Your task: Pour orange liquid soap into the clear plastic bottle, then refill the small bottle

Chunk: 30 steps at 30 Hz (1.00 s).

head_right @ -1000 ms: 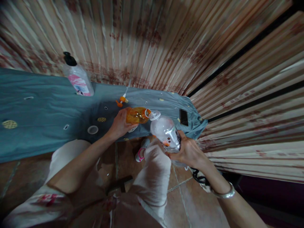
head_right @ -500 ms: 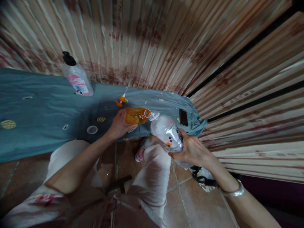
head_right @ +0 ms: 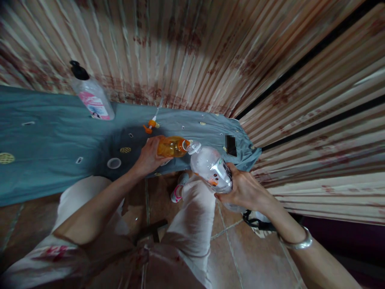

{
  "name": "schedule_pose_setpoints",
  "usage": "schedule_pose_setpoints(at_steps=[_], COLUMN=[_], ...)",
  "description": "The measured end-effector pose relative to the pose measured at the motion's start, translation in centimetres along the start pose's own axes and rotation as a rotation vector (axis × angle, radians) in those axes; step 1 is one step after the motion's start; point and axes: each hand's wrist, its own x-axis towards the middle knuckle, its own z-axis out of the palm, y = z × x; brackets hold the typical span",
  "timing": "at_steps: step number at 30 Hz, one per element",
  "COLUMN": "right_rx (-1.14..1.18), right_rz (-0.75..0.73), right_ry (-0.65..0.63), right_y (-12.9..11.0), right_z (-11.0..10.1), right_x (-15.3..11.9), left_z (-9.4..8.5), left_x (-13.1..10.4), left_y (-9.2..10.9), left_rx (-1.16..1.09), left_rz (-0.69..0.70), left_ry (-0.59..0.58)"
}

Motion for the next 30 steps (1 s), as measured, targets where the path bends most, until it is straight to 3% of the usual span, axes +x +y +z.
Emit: schedule_pose_setpoints(at_steps=[18,30], right_rx=[0.015,0.018], right_rz=[0.037,0.035], right_ry=[-0.052,-0.094], right_y=[-0.19,-0.66], right_z=[-0.19,-0.97], right_x=[-0.71,-0.96], left_z=[-0.01,-0.14], left_x=[-0.2,-0.2], left_y=[0.15,0.55], left_rx=[0.021,0.028], left_rz=[0.055,0.021], left_ry=[-0.005,-0.02])
